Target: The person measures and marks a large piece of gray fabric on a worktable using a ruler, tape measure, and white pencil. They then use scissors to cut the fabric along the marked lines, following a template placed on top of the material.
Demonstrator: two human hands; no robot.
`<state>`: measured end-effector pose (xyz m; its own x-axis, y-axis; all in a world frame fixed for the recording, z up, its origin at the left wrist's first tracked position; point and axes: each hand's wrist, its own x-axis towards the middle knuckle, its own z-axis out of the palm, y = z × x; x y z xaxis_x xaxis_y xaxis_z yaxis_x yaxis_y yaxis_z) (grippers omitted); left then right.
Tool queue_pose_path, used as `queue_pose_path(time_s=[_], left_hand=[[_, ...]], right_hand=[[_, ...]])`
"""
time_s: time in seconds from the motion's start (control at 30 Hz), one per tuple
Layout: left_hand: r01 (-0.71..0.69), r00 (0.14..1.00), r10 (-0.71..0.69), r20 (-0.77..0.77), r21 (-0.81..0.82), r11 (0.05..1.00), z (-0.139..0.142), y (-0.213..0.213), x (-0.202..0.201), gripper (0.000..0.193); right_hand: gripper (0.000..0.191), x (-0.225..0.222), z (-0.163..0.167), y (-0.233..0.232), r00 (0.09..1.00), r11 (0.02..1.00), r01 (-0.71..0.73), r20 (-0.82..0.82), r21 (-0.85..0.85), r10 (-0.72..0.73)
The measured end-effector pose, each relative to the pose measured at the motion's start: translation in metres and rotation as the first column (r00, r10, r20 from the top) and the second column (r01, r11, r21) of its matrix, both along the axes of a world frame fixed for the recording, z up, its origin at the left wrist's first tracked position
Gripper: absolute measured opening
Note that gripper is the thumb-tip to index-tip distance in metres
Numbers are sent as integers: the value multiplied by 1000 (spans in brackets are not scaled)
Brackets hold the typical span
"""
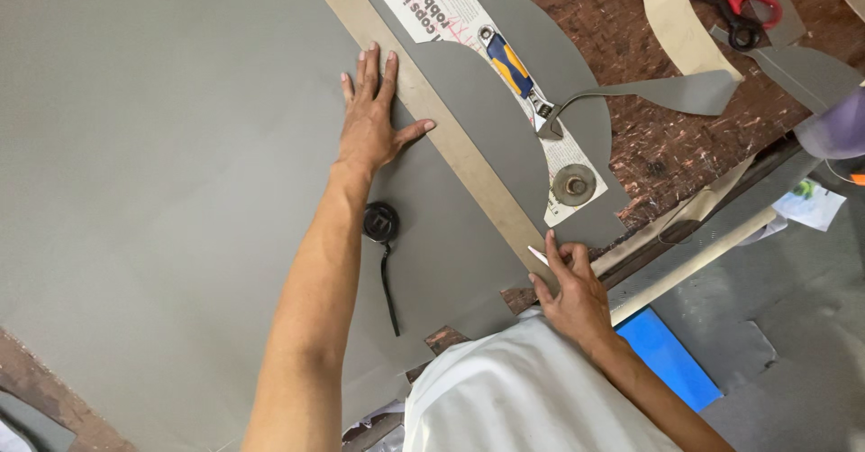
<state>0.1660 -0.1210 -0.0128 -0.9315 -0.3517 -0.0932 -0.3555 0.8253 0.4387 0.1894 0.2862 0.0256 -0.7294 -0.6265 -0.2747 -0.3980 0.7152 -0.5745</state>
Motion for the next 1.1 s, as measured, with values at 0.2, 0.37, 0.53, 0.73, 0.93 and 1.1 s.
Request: queue_pose_path(time_s=[0.2, 0.37, 0.53, 0.73, 0.93, 1.1], left_hand=[[-5, 1000, 5, 15, 7, 1000, -1, 0, -1, 127], [-5, 1000, 5, 14, 15, 1000, 0, -1, 0, 126], [-21, 1000, 20, 24, 26, 999, 0, 0, -2, 128], [7, 1000, -7, -17, 3, 1000, -1, -1, 2, 126], [2, 1000, -2, -8, -3, 1000, -1, -1, 0, 126], [10, 1000, -10, -1, -26, 1000, -4, 0, 2, 124]], right_hand=[[85, -1, -1, 0, 1000, 1000, -20, -16, -9, 20], [84, -2, -2, 1, 999, 1000, -29, -22, -1, 29], [86, -4, -4, 1, 1000, 1000, -27, 16, 13, 27], [85, -2, -4, 1, 1000, 999, -17, 14, 28, 17], [85, -5, -4, 2, 999, 999, -39, -9, -9, 39], [85, -5, -5, 4, 999, 998, -32, 2, 44, 32]])
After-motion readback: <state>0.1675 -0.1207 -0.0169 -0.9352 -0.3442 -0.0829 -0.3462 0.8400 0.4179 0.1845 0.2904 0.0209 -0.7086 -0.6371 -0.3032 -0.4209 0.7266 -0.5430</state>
